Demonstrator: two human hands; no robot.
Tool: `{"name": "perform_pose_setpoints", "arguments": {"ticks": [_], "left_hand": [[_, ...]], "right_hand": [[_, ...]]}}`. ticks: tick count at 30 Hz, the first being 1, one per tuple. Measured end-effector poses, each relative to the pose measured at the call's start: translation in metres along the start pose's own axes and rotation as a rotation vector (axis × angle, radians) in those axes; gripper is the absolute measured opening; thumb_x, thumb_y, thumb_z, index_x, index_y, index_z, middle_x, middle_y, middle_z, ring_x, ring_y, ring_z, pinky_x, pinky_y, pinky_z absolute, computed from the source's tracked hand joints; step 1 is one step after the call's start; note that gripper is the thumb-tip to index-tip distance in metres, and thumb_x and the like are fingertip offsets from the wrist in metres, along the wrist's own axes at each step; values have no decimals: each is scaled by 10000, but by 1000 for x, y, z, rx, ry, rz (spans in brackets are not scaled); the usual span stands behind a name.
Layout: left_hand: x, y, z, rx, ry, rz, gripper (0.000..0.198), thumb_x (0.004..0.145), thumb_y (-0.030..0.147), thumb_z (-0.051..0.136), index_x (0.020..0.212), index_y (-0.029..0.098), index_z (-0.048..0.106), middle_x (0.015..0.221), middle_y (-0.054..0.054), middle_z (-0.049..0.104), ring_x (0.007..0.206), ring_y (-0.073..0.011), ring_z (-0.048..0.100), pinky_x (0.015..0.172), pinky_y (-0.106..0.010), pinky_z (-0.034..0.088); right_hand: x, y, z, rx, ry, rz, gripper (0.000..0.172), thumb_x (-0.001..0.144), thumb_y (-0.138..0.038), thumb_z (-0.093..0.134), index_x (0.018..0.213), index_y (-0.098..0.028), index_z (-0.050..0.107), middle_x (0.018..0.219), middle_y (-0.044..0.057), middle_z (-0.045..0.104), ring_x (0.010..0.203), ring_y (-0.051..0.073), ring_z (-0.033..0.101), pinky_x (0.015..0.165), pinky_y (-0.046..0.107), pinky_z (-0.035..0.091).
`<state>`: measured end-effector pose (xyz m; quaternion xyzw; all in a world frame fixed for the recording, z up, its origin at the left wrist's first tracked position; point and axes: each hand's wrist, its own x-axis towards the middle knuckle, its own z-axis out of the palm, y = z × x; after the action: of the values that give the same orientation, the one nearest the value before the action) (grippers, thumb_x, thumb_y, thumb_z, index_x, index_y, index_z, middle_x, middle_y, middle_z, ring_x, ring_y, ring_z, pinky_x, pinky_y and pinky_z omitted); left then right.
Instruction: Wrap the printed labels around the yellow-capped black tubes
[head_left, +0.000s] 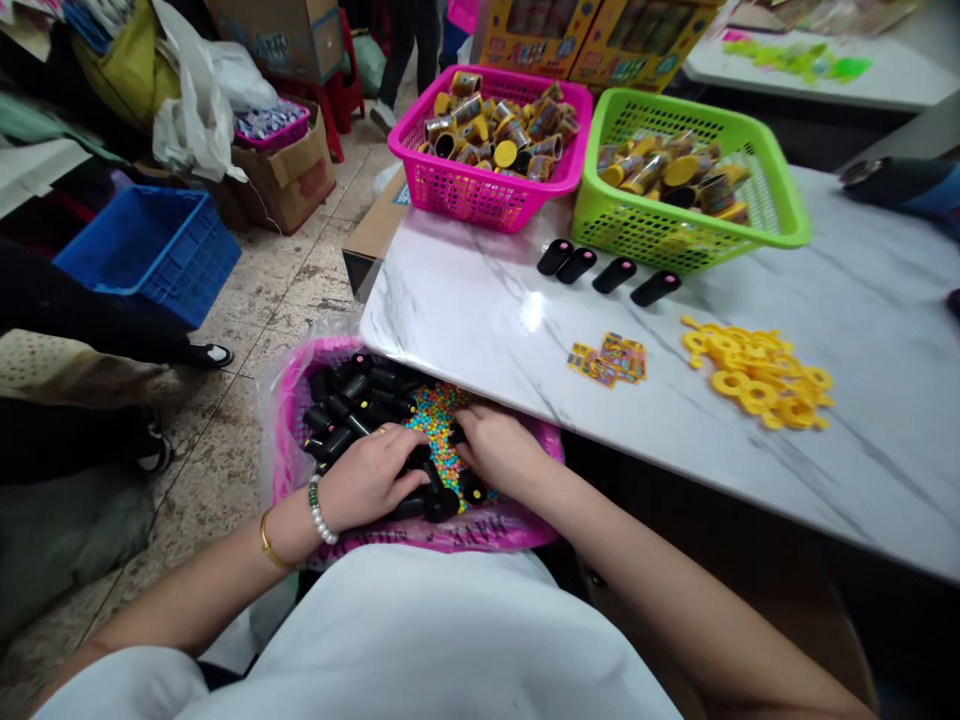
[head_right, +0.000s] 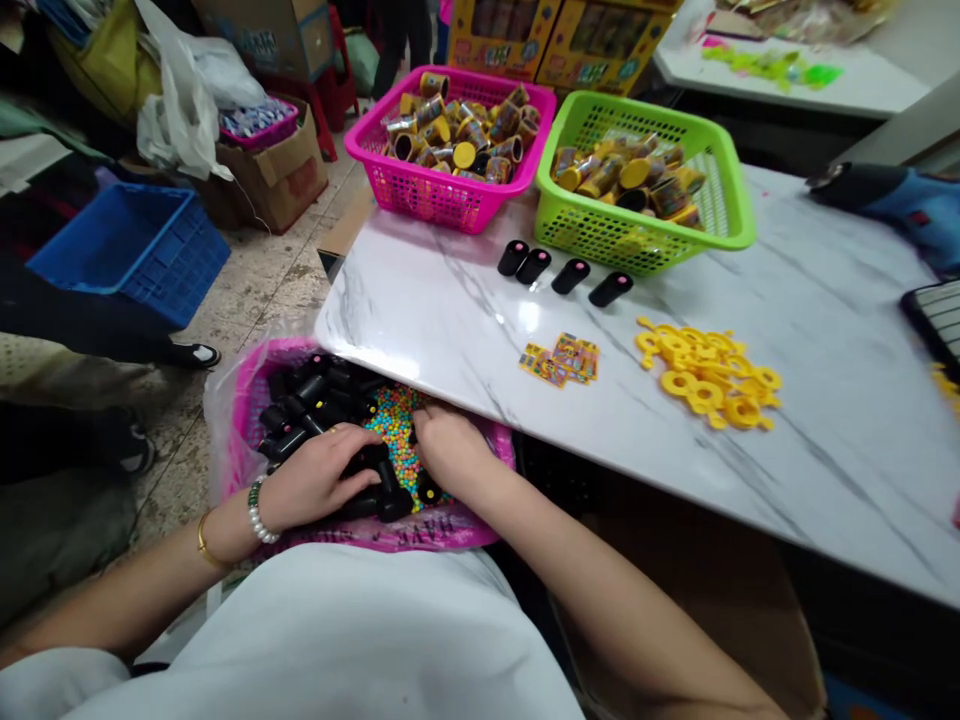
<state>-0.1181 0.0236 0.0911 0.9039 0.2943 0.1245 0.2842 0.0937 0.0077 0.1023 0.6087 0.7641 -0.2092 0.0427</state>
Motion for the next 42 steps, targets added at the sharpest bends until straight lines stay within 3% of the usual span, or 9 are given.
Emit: {"name": "perform_pose_setpoints", "arguments": {"ticks": [3, 7, 11, 16, 20, 24, 33, 38, 42], "left_hand": [[0, 2, -5, -4, 118, 28, 292, 918, 229, 629, 1183, 147, 538, 1101, -102, 682, 1038, -239, 632, 907, -387, 548], [4, 4, -26, 54, 235, 71, 255, 949, 267, 594, 1156, 123, 560, 1068, -108, 684, 1015, -233, 630, 894, -378, 542], [16, 1, -43, 214, 161, 88, 193, 957, 273, 582, 1067, 117, 612, 997, -99, 691, 927, -229, 639, 816, -368, 552], [42, 2, -37, 540, -207, 36, 135, 937, 145, 551, 1000, 94, 660, 930, -103, 664, 830, -252, 643, 672, -372, 554], [53, 8, -27, 663, -297, 13, 229, 943, 113, 490, 1081, 63, 666, 1026, -149, 622, 859, -274, 634, 584, -351, 525], [53, 8, -25, 692, -320, -56, 263, 945, 117, 475, 1126, 52, 654, 1054, -168, 598, 866, -278, 634, 552, -329, 507], [53, -1, -23, 672, -230, -35, 186, 896, 52, 483, 1007, 75, 631, 954, -141, 610, 819, -272, 646, 602, -358, 543], [47, -5, -20, 575, -76, 88, 122, 924, 184, 548, 984, 102, 615, 988, -134, 644, 827, -248, 663, 637, -343, 570], [36, -4, -18, 239, 92, 150, 248, 908, 225, 600, 1129, 114, 572, 1059, -120, 697, 901, -224, 693, 763, -344, 594]], "right_hand": [[4, -4, 8, 145, 17, -89, 201, 850, -109, 621, 1040, -99, 685, 997, 132, 675, 950, 244, 665, 862, 323, 517], [-4, 2, 10, 608, 270, -184, 274, 819, -111, 662, 1088, -163, 667, 1009, 64, 700, 915, 189, 668, 854, 311, 536], [-27, 21, 6, 798, 442, -252, 298, 853, -136, 630, 1137, -229, 631, 1163, 42, 694, 1076, 190, 657, 980, 348, 514], [-31, 31, 13, 384, 375, -241, 315, 849, -86, 619, 1153, -172, 623, 1107, 86, 712, 1001, 228, 667, 898, 367, 545], [-16, 15, 20, -99, 169, -313, 79, 890, -108, 602, 900, -129, 677, 872, 136, 698, 894, 287, 621, 803, 418, 540], [-18, 10, 20, 108, 177, -335, 114, 844, -101, 667, 948, -147, 665, 899, 100, 697, 912, 253, 613, 809, 374, 543], [-58, 30, 7, 1000, 501, -77, 341, 825, -230, 718, 1153, -232, 627, 1079, 43, 712, 985, 193, 688, 898, 347, 561], [-58, 27, -8, 856, 559, -119, 322, 830, -181, 688, 1146, -241, 664, 1072, 38, 723, 962, 189, 687, 888, 363, 558], [-59, 37, -32, 664, 730, -145, 287, 831, -173, 656, 1112, -232, 659, 997, 40, 684, 852, 169, 649, 763, 322, 546]]}}
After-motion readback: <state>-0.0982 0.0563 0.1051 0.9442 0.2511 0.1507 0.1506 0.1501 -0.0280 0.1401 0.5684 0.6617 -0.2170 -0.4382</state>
